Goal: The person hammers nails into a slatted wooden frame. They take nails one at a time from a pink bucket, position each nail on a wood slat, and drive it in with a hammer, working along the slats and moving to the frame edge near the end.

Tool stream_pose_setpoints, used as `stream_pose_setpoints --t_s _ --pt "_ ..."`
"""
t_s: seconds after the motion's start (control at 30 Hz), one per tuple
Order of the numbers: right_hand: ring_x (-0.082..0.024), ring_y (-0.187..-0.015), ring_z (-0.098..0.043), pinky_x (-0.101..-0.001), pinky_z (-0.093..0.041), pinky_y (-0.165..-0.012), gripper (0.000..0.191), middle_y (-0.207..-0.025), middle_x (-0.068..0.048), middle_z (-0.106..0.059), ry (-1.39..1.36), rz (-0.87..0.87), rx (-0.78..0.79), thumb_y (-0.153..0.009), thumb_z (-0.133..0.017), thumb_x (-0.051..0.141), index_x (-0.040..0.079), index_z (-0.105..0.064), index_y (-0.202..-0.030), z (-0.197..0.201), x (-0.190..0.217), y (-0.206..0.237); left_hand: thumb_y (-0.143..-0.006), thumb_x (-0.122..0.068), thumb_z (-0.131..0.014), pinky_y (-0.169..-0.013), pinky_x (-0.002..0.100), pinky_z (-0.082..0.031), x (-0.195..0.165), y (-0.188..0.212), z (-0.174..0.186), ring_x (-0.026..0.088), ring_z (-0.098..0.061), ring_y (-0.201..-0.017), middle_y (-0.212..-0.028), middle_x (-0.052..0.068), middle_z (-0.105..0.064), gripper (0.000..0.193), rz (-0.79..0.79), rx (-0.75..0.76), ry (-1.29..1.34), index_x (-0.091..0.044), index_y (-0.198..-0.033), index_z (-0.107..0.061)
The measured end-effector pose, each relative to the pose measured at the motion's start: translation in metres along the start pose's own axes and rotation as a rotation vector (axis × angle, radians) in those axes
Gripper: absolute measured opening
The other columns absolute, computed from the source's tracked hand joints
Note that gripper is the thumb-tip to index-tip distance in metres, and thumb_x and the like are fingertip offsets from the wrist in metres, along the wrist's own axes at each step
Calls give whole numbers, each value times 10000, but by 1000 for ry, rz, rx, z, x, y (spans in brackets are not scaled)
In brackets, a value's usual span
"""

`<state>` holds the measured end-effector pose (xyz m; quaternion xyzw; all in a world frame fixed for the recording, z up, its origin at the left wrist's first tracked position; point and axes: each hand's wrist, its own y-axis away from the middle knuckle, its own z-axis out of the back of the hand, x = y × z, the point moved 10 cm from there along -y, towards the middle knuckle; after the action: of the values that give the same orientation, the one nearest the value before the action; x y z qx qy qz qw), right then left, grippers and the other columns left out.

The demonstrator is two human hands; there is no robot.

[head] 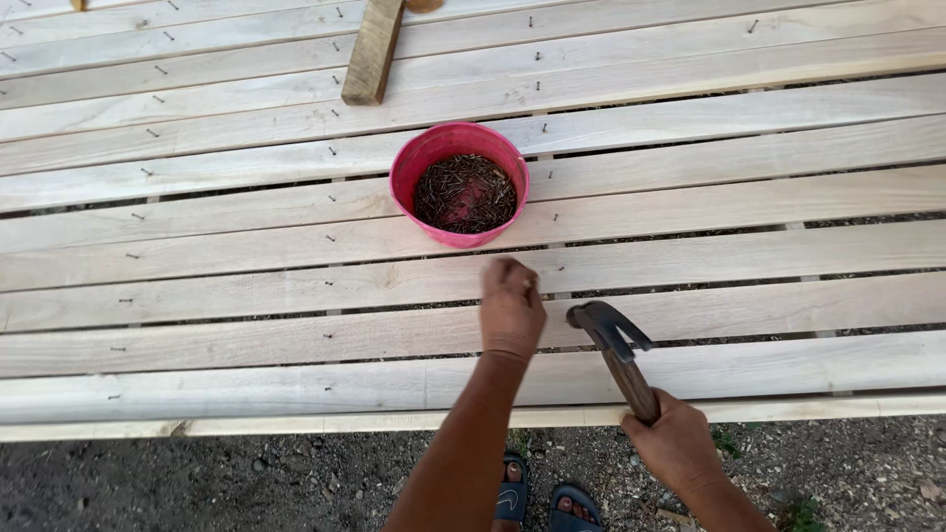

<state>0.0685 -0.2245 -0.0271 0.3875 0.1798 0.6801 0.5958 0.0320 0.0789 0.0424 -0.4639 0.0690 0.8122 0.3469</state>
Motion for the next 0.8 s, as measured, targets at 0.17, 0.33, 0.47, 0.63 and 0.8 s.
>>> stream_pose_setpoints --t_s 0.17,0.33,0.47,0.63,0.8 --pt "-181 -520 -698 -372 -634 -602 369 -650 -109 -736 -142 87 -64 -856 -750 298 52 -734 -1130 8 6 4 -805 -117 -666 -1120 558 -316 -33 -47 61 408 -493 -1241 -1249 206 -586 420 -306 -253 -328 37 -1194 -631" --pt "-193 -542 -687 -375 -647 -612 410 -706 -107 -740 -8 -24 64 -901 -734 306 79 -671 -1236 -5 0 -4 -986 -261 -547 -1216 580 -288 -6 -64 51 321 -591 -1160 -1052 111 -712 226 -82 97 -594 -93 -993 -698" --pt "-188 -586 -690 -393 -640 -660 376 -740 -105 -743 -9 -52 69 -914 -725 334 76 -706 -1187 5 -1 -15 -1084 -337 -466 -1033 484 -525 20 -66 38 341 -679 -1076 -1071 139 -739 330 194 332 -561 -82 -1050 -672" --pt "-198 -649 -734 -407 -627 -742 387 -756 -96 -756 43 -84 40 -909 -732 369 81 -712 -1167 8 -3 -18 -958 -217 -604 -976 464 -562 50 -64 22 390 -662 -1149 -1322 225 -591 509 456 573 -607 -215 -1446 -458" --pt "-217 -699 -760 -409 -620 -789 370 -753 -98 -774 129 -49 -3 -881 -731 399 117 -736 -1119 10 -1 -20 -824 -142 -736 -1013 449 -533 49 -59 9 381 -617 -1204 -1431 157 -493 434 358 527 -496 -194 -1250 -673"
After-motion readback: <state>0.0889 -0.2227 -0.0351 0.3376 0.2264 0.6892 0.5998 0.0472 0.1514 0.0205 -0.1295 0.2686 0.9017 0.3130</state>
